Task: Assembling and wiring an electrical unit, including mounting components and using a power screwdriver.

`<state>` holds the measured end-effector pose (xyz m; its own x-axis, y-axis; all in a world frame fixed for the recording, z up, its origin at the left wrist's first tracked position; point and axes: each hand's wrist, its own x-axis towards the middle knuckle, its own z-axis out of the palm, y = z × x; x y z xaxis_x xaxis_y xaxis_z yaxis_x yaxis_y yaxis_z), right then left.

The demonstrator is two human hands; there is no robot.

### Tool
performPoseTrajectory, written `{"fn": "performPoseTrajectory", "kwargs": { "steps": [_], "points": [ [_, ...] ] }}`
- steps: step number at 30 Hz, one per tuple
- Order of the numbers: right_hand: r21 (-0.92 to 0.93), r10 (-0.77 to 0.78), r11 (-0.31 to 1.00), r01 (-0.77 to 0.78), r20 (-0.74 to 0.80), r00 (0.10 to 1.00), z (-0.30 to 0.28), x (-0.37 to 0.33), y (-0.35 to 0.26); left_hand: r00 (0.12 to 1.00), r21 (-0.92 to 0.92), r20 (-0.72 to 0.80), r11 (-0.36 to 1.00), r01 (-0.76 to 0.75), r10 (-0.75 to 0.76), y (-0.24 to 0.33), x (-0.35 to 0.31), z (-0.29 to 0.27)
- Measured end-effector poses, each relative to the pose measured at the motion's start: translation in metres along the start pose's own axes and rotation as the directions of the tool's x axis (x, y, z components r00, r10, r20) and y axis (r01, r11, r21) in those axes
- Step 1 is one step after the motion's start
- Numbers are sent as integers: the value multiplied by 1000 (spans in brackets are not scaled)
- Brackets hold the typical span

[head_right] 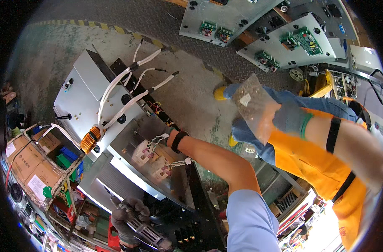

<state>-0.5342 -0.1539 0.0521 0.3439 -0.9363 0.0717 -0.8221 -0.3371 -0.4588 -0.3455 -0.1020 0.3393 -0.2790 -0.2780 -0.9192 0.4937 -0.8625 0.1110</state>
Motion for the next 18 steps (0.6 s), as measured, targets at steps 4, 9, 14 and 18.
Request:
{"fn": "performPoseTrajectory", "kwargs": {
  "steps": [4,9,14,18],
  "points": [
    [-14,8,1000,-8,-2,1000,3,1,0,999,-6,38,1000,-18,18,-2,0,-1],
    [-10,3,1000,-3,59,998,-9,4,1,999,-44,50,999,-2,4,-2,1,-4],
    [46,28,998,-32,86,996,-22,0,-1,998,-31,61,1000,7,-5,-2,3,-11],
    [9,85,996,-88,192,978,-14,4,-4,993,-62,103,996,57,-50,0,2,-16]
  ]
}}
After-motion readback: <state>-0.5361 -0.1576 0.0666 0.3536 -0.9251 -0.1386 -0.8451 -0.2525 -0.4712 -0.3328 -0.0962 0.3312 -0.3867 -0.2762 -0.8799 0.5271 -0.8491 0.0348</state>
